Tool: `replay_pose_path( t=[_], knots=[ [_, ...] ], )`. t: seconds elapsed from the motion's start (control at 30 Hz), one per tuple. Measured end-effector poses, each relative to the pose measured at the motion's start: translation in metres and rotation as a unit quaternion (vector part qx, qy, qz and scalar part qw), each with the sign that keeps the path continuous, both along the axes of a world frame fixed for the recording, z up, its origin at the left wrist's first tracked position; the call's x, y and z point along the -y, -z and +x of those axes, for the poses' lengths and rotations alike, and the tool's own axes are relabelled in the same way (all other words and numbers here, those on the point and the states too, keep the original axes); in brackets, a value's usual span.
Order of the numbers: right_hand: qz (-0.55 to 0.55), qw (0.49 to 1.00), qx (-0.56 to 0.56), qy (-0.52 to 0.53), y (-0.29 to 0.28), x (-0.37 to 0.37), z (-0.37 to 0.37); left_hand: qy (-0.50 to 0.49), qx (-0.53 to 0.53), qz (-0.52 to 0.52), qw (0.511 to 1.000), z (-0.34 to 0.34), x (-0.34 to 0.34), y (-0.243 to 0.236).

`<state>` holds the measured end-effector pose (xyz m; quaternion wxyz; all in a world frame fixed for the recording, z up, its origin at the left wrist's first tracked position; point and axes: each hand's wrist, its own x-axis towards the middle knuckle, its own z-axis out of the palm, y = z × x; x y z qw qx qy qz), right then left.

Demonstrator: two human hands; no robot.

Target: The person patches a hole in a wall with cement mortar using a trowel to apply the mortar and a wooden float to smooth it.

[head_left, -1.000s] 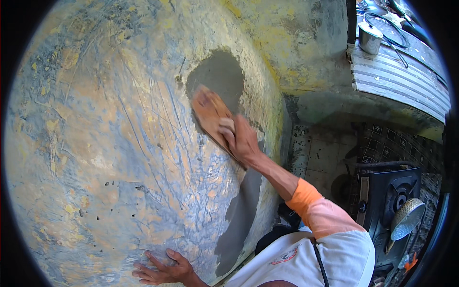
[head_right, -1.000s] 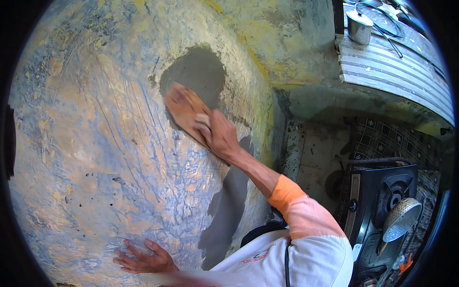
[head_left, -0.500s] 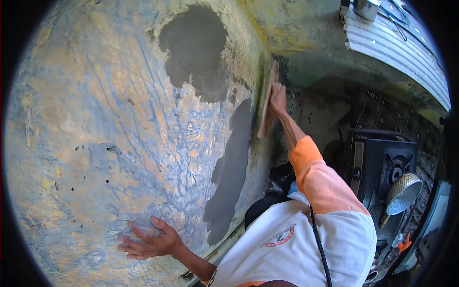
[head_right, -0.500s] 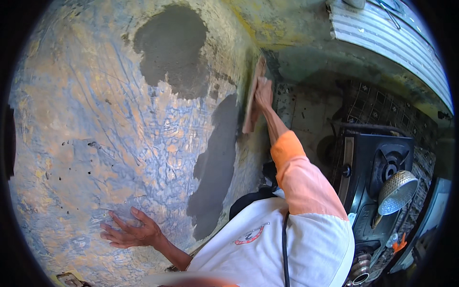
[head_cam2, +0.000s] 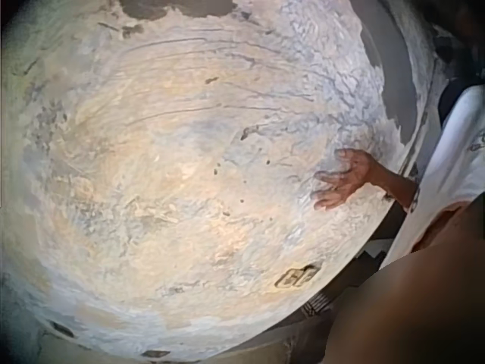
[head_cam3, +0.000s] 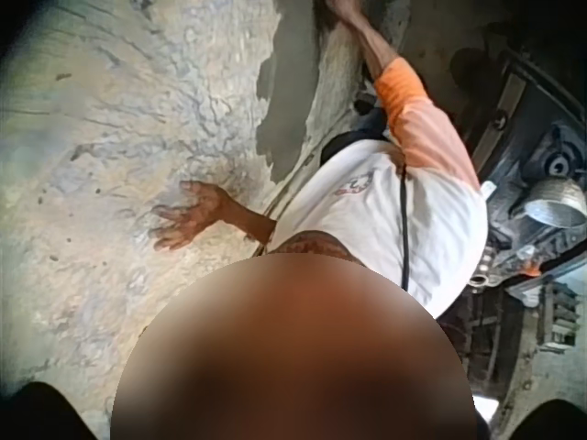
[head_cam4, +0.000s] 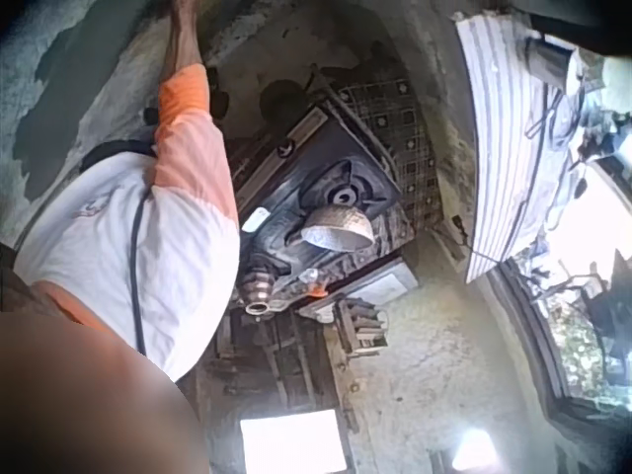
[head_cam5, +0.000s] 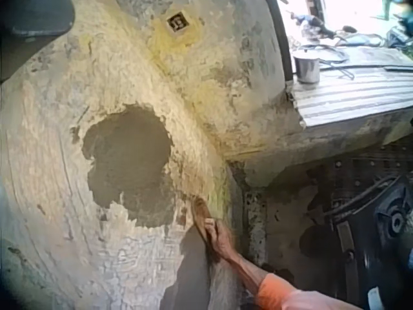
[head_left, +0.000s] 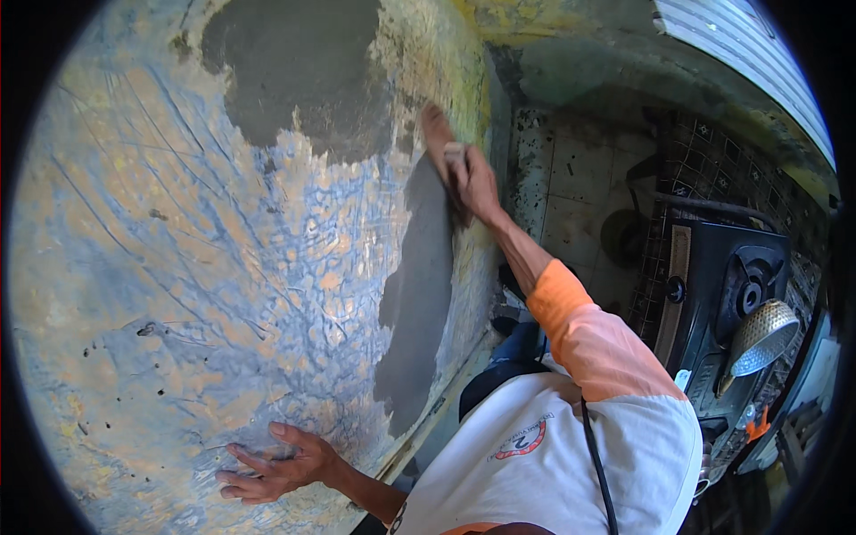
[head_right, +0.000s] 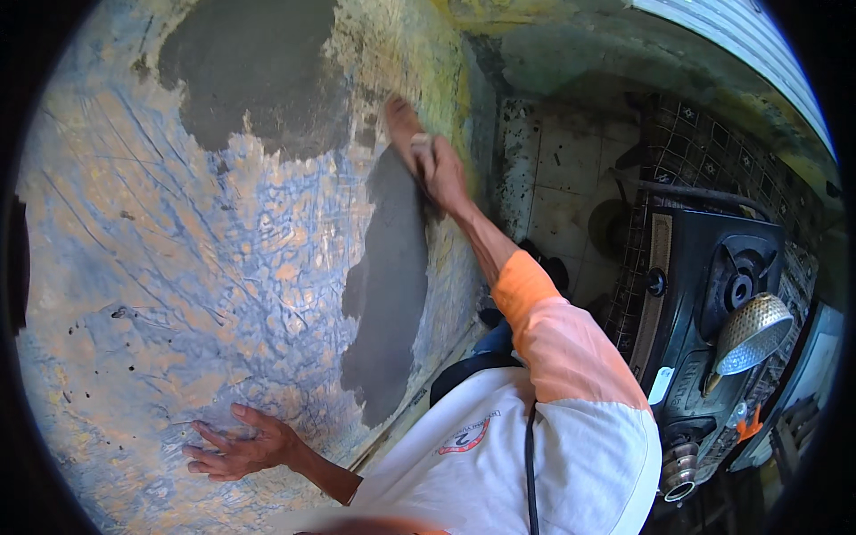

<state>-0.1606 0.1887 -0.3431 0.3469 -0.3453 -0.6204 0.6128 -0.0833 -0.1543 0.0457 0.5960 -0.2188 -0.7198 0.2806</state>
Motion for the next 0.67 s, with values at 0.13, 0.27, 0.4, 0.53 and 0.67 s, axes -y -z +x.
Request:
replay_pose_path(
  t=[0.13, 0.27, 0.4, 0.53, 0.67],
  knots=[
    [-0.062, 0.977, 0.163, -0.121, 0.166, -0.074, 0.020, 0.029, 0.024, -0.001, 0.999, -0.005, -0.018, 0.004],
    [-0.290, 0.940, 0.179, -0.019, 0.172, 0.028, 0.060, 0.010, 0.017, -0.038, 0.999, 0.000, 0.007, -0.005],
    [-0.580, 0.812, 0.056, -0.005, 0.175, 0.073, 0.146, 0.027, 0.012, -0.012, 0.999, 0.004, 0.005, 0.000],
    [-0.674, 0.734, 0.013, 0.082, 0.186, 0.095, 0.205, 0.076, 0.081, 0.026, 0.993, 0.010, 0.017, 0.003],
    [-0.606, 0.791, 0.081, -0.006, 0.139, 0.076, 0.239, 0.262, 0.254, 0.122, 0.923, 0.025, 0.027, 0.000]
  ],
)
